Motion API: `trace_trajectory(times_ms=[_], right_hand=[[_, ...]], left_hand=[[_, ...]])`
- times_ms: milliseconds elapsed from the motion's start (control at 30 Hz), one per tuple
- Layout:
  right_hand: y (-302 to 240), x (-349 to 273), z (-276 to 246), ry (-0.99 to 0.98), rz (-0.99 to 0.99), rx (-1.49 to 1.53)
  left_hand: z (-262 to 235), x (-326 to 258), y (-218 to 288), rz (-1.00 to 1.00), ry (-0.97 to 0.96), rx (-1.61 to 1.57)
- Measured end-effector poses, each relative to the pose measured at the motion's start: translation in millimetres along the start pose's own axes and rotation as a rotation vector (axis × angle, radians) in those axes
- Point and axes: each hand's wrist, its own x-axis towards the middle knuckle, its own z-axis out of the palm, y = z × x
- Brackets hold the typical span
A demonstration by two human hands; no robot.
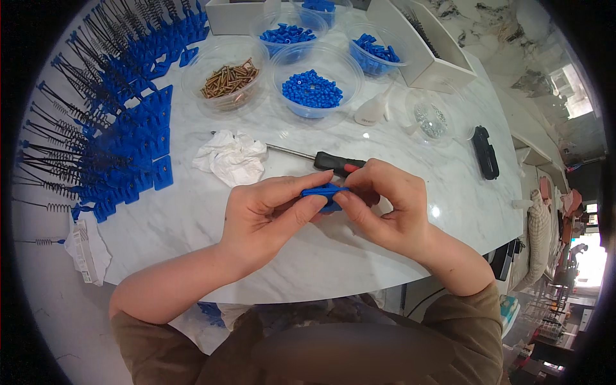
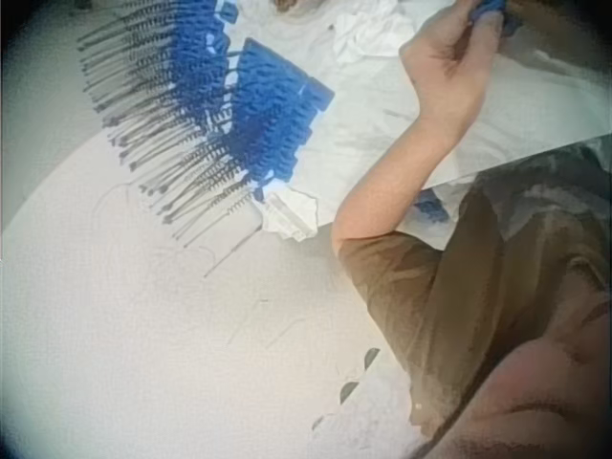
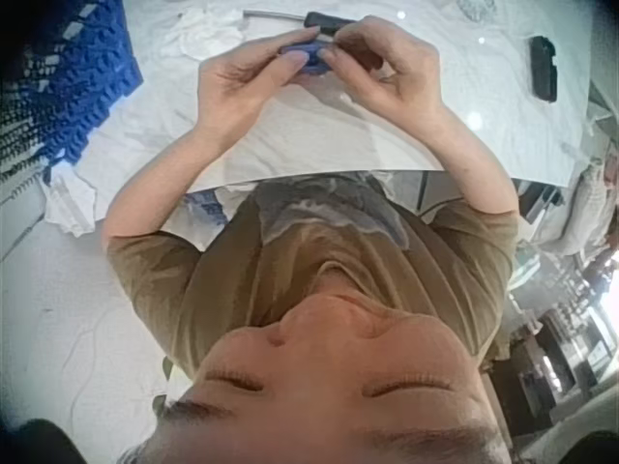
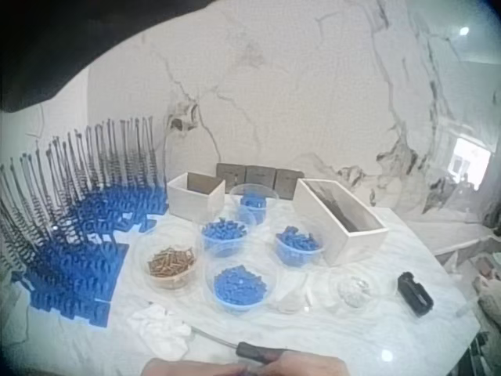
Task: The person assembles small blue plastic components with metal springs and applies adhesive using a glue bottle.
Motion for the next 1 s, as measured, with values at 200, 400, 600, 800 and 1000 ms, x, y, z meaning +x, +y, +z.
trace_trajectory(times_ms=[200,400,600,800,1000], right_hand=[[9.6,0.2,-0.3,0.016,-0.171,-0.065],[9.3,2.0,-0.5,-0.012,-0.24,-0.07],[13.8,3.8,1.1,-0.045,-0.222,-0.085],[15.6,5.1,0.9,-0.043,-0.316,-0.122],[13.9,4.7,-0.8,-0.035,-0.296,-0.095]], left_hand=[[-3.0,-1.8,1.1,-0.005,-0.009,0.033],[-4.5,-3.6,1.2,0.007,-0.02,0.131],[-5.8,-2.5,3.0,0.106,-0.04,0.254],[-3.4,-1.0,7.6,0.196,-0.071,0.367],[-4.3,-2.7,4.3,0.16,-0.053,0.32]])
